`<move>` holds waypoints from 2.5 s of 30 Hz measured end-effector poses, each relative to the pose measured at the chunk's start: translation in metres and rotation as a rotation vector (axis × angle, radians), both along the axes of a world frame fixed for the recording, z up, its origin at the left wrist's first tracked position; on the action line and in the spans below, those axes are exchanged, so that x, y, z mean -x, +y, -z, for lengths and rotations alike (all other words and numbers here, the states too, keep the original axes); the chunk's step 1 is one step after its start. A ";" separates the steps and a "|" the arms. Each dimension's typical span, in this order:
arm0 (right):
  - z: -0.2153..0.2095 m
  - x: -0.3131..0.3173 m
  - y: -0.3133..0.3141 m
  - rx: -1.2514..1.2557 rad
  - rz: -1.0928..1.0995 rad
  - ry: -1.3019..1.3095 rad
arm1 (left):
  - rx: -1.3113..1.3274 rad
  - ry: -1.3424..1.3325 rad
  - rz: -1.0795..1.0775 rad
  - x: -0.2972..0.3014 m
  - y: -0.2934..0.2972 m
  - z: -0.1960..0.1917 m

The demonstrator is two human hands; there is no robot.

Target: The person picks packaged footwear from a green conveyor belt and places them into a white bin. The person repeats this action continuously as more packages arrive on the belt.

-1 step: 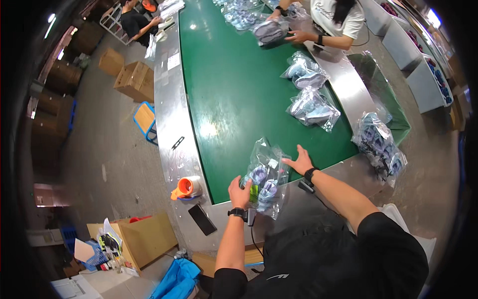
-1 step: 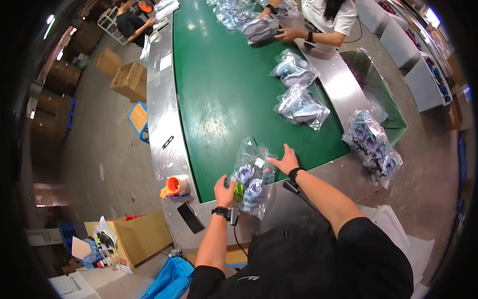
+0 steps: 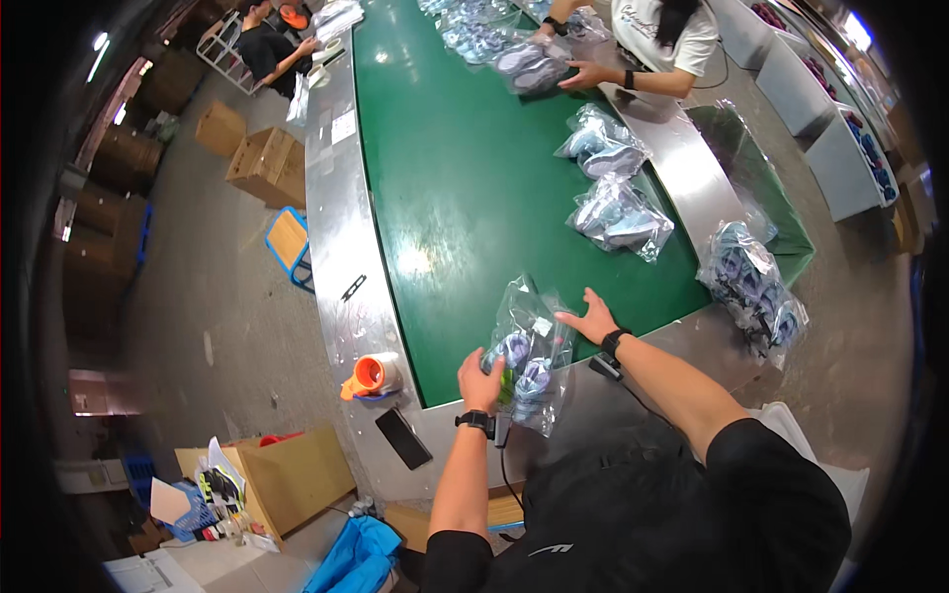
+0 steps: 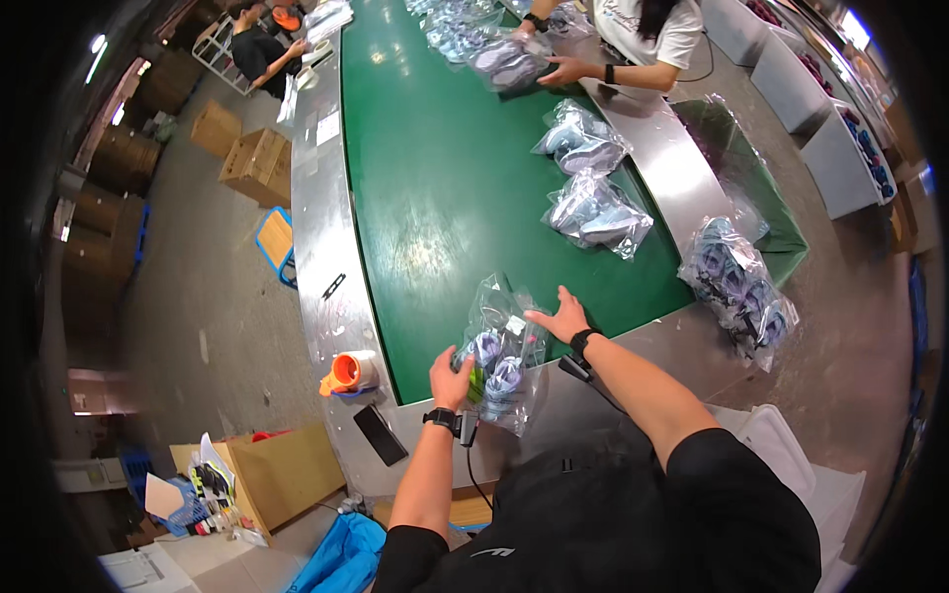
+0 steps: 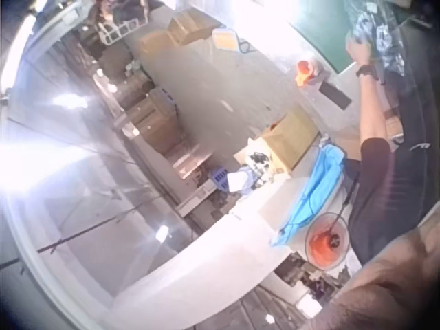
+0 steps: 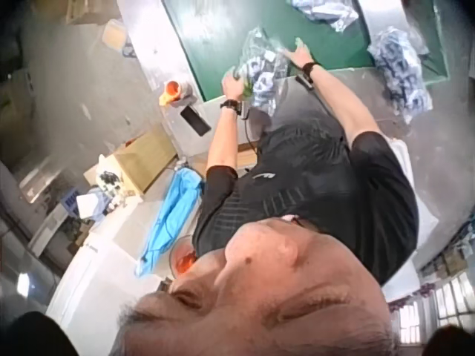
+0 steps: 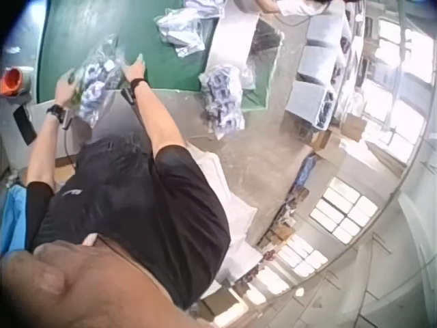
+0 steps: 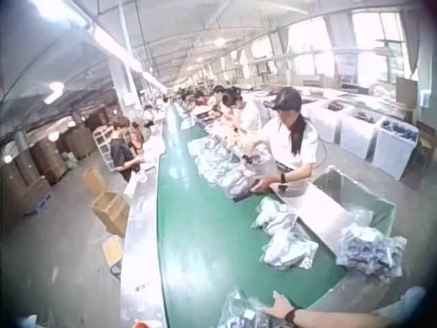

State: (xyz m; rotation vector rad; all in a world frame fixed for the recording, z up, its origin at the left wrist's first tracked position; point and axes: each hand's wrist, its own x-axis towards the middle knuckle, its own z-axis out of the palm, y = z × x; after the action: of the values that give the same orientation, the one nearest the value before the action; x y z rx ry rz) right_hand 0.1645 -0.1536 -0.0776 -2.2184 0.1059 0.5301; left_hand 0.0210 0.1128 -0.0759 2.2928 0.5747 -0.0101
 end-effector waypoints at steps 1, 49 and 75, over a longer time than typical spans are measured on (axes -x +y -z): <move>0.004 -0.005 0.005 -0.051 -0.027 -0.037 | 0.038 0.065 0.018 -0.005 -0.005 0.001; -0.282 0.078 -0.046 -0.997 -0.585 0.126 | 0.814 -0.260 0.813 0.024 -0.111 -0.217; -0.258 0.039 -0.076 -0.993 -0.142 -0.240 | 0.292 -0.624 0.305 0.013 -0.093 -0.191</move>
State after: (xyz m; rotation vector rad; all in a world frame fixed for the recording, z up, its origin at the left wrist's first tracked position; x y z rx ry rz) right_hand 0.1254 -0.2297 0.1806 -1.2963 -0.3714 0.2835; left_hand 0.0083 0.0195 0.1151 1.9310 -0.0959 0.4288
